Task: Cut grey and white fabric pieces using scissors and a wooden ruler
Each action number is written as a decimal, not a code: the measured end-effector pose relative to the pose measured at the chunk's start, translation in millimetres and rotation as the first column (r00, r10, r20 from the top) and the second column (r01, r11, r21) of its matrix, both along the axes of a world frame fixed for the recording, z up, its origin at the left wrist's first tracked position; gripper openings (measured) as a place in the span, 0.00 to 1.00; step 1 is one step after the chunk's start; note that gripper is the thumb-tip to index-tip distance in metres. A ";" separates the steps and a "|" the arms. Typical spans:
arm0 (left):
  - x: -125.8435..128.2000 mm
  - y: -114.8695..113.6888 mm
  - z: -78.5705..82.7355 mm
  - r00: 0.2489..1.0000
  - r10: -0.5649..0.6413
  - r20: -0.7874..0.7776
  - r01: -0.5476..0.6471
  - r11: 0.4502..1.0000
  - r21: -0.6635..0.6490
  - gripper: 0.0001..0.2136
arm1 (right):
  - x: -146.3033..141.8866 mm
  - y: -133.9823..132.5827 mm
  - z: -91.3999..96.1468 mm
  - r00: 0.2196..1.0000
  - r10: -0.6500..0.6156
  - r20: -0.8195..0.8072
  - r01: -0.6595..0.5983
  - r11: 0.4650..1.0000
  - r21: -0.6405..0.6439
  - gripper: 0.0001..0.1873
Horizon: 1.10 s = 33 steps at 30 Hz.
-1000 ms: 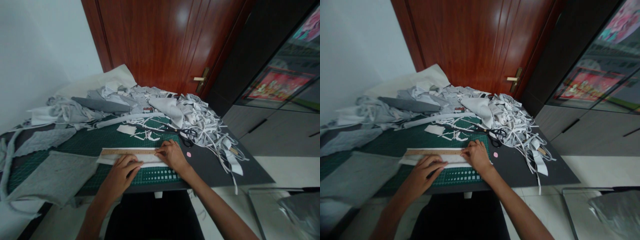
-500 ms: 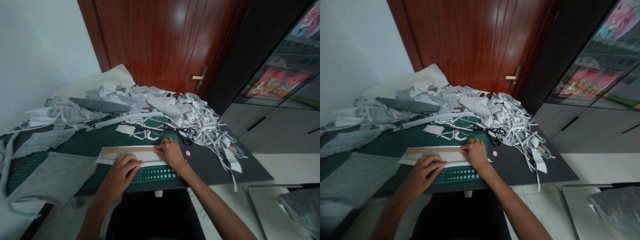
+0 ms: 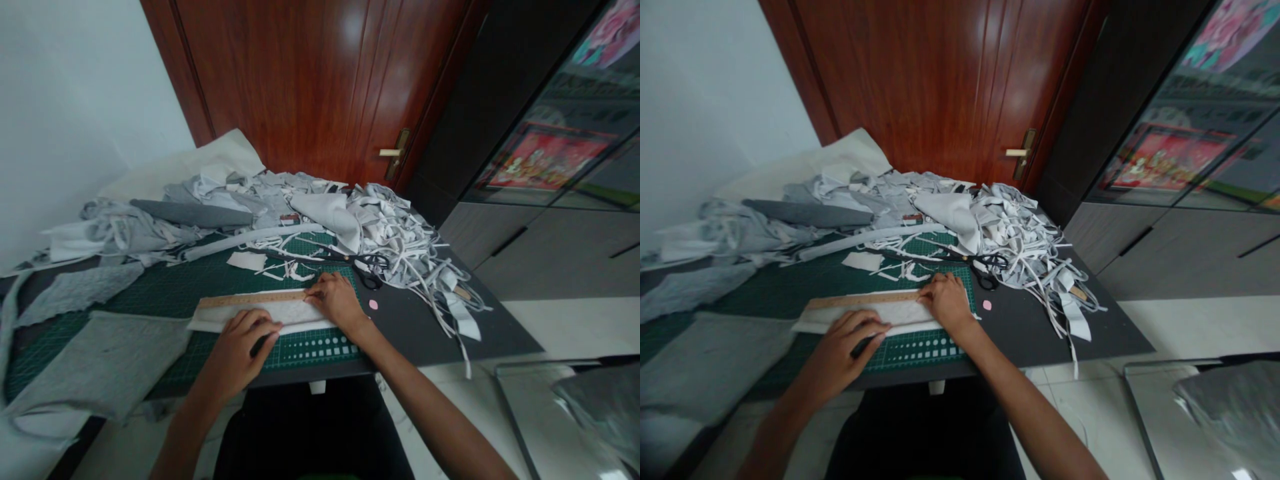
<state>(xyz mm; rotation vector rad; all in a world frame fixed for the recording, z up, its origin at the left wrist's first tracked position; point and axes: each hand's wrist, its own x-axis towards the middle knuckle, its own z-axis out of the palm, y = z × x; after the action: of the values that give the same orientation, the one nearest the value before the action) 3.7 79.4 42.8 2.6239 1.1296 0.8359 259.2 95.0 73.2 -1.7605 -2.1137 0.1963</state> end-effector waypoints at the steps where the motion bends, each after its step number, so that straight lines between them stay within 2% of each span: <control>1: 2.0 2.0 3.1 1.000 -0.001 -0.008 0.001 1.000 -0.018 0.14 | -0.1 0.2 -0.2 1.000 -0.004 0.000 0.004 1.000 0.002 0.08; 4: 9.3 10.6 9.0 0.999 0.014 -0.043 -0.017 0.997 -0.073 0.16 | 0.4 0.8 -2.4 1.000 -0.012 -0.027 0.012 1.000 0.004 0.09; 6: 14.4 16.2 8.1 0.995 0.060 -0.075 -0.064 0.996 -0.062 0.16 | 1.7 1.4 -5.4 0.998 -0.001 -0.067 0.001 1.000 0.005 0.09; 9: 21.1 19.8 2.2 0.988 0.130 -0.079 -0.128 0.991 0.029 0.17 | 4.7 3.1 -12.0 0.992 0.012 -0.129 -0.009 1.000 0.025 0.08; 14: 25.2 16.6 -3.1 0.986 0.169 -0.004 -0.166 0.972 0.168 0.15 | 10.4 8.4 -24.8 0.969 0.047 -0.241 -0.026 0.996 0.086 0.05; 18: 23.5 19.0 -7.4 0.993 0.119 0.028 -0.121 0.985 0.123 0.15 | 18.3 11.7 -33.9 0.946 0.078 -0.315 -0.026 0.986 0.167 0.12; 21: 22.2 22.0 -11.8 0.994 0.103 0.040 -0.106 0.990 0.091 0.15 | 29.1 11.3 -39.9 0.945 0.054 -0.323 0.007 0.983 0.184 0.15; 28: 22.9 22.0 -13.0 0.992 0.118 0.033 -0.121 0.989 0.086 0.15 | 59.4 1.4 -53.5 0.934 -0.016 -0.357 0.108 0.965 0.239 0.15; 33: 22.6 23.1 -14.3 0.992 0.120 0.032 -0.122 0.989 0.082 0.15 | 64.4 -7.0 -55.4 0.923 -0.017 -0.384 0.131 0.953 0.273 0.12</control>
<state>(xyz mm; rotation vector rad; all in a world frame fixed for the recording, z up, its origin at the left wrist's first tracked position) 26.3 102.5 28.5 2.6232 1.2846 0.9586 323.5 88.1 17.8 -1.4860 -1.6985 0.1727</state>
